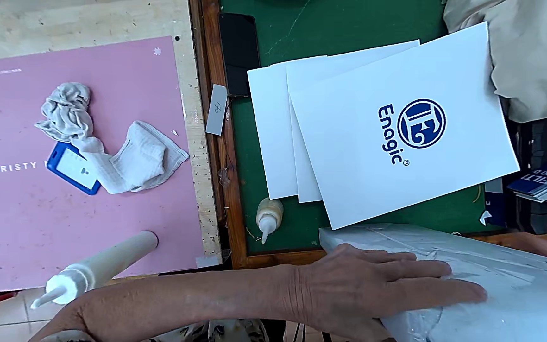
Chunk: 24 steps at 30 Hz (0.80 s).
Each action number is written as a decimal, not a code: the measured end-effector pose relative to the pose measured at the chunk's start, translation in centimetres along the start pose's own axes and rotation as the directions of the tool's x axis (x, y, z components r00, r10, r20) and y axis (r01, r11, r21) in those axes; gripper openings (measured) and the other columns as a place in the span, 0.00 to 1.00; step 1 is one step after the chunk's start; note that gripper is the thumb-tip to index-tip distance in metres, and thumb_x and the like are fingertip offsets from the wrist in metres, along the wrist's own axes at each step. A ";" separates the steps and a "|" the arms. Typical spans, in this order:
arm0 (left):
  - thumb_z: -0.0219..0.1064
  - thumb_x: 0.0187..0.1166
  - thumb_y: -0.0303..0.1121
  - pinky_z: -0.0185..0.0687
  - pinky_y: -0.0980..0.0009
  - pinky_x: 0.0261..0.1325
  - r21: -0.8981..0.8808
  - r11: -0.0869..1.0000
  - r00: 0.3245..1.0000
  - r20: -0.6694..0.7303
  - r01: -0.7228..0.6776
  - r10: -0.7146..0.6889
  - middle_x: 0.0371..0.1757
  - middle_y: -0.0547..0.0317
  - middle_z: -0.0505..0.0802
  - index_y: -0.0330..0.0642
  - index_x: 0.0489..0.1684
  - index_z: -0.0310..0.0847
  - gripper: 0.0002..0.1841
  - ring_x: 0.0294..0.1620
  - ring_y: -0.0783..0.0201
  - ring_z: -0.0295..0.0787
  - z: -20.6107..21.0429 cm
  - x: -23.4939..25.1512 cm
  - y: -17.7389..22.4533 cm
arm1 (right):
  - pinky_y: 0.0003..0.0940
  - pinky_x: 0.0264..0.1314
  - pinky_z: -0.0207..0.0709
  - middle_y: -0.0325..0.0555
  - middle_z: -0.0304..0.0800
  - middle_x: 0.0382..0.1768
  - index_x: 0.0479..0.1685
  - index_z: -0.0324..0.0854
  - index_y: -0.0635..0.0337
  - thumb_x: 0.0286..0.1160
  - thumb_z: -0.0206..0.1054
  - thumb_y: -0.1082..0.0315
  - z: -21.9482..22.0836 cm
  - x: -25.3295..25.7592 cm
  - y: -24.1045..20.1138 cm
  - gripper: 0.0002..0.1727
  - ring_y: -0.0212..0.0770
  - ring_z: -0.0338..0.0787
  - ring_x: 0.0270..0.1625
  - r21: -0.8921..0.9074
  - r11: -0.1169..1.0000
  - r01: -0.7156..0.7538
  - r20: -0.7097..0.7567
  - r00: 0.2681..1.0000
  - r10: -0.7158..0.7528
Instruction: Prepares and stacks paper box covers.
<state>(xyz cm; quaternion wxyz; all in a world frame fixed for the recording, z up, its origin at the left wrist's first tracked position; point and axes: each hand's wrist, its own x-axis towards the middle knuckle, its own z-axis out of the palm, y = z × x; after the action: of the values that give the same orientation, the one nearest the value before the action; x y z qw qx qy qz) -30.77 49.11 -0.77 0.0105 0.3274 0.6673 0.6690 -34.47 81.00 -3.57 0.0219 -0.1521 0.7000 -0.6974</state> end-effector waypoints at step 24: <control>0.70 0.77 0.33 0.95 0.64 0.43 -0.523 0.786 0.442 -0.650 0.330 -0.618 0.39 0.54 0.95 0.34 0.57 0.77 0.16 0.36 0.64 0.95 -13.4 1.4 -2.9 | 0.59 0.44 0.76 0.53 0.83 0.33 0.37 0.79 0.64 0.79 0.40 0.22 16.7 20.2 -3.8 0.47 0.50 0.86 0.40 -0.708 0.379 -0.596 -0.540 0.803 0.254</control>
<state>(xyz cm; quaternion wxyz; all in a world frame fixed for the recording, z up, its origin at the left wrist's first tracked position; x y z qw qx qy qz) -39.09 38.21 -1.40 -0.0452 -0.2165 0.5459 0.8081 -48.99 59.91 3.40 0.0039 0.1701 0.9550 -0.2429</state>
